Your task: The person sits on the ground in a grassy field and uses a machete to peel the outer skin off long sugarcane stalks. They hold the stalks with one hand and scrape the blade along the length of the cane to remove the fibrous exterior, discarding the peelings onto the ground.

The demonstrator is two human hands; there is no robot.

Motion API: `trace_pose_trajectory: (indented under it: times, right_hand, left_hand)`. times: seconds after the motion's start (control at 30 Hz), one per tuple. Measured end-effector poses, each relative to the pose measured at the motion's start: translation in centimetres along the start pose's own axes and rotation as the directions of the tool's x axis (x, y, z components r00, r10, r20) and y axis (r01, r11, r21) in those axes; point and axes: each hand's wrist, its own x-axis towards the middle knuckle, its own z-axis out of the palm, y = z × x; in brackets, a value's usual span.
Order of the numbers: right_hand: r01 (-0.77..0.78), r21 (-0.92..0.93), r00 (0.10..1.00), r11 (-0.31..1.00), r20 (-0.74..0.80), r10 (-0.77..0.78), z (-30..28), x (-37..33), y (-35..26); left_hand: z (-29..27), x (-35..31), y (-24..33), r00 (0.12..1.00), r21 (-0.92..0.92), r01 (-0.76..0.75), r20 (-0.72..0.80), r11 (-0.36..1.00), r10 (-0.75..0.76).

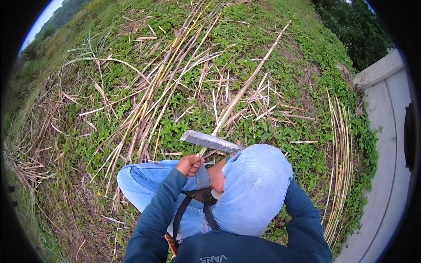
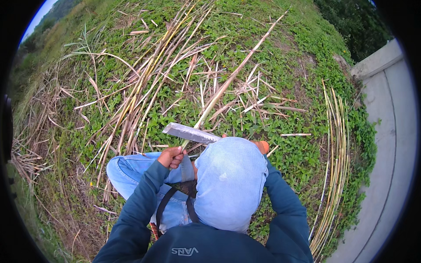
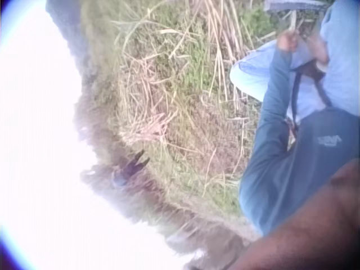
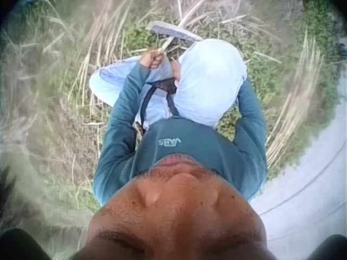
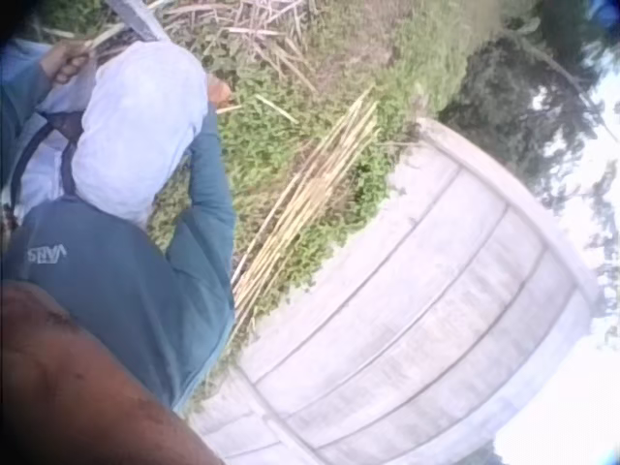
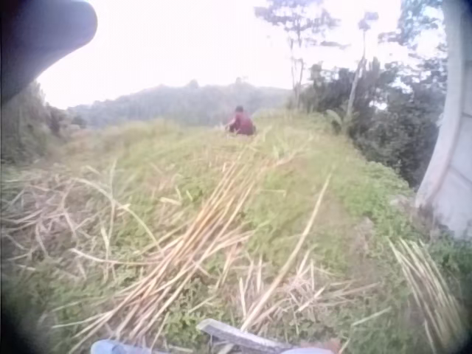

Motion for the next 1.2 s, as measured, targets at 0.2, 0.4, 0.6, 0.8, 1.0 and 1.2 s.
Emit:
trace_pose_trajectory:
  times: [0.2, 0.4, 0.6, 0.8, 1.0, 1.2]
  right_hand:
    - [0.031, 0.021, 1.000, 0.999, -0.004, -0.031, 0.0, 0.6, 0.6]
    - [-0.346, -0.007, 0.861, 0.938, -0.399, 0.315, -1.9, 2.9, 4.3]
    - [-0.254, 0.037, 0.939, 0.967, -0.229, 0.255, -1.5, 1.7, 2.7]
    - [-0.369, 0.011, 0.831, 0.930, -0.444, 0.335, -1.7, 4.5, 5.5]
    - [-0.368, -0.006, 0.818, 0.930, -0.476, 0.321, -1.9, 4.9, 7.4]
    - [-0.087, -0.013, 0.992, 0.996, -0.090, 0.086, 2.8, 3.2, 6.0]
  left_hand:
    - [0.4, 0.9, -0.2, 0.979, -0.193, 0.078, 0.200, 0.978, -0.038]
    - [-0.7, -1.2, -0.7, 0.950, -0.267, 0.153, 0.305, 0.951, -0.068]
    - [-0.5, -2.1, -0.6, 0.918, -0.329, 0.206, 0.392, 0.922, -0.065]
    - [-1.6, -3.3, -2.0, 0.919, -0.272, 0.196, 0.387, 0.942, -0.079]
    - [-1.7, -4.2, -2.2, 0.973, -0.209, 0.097, 0.224, 0.973, -0.049]
    - [-0.5, -3.3, -2.2, 0.999, 0.044, 0.045, 0.002, 0.998, -0.045]
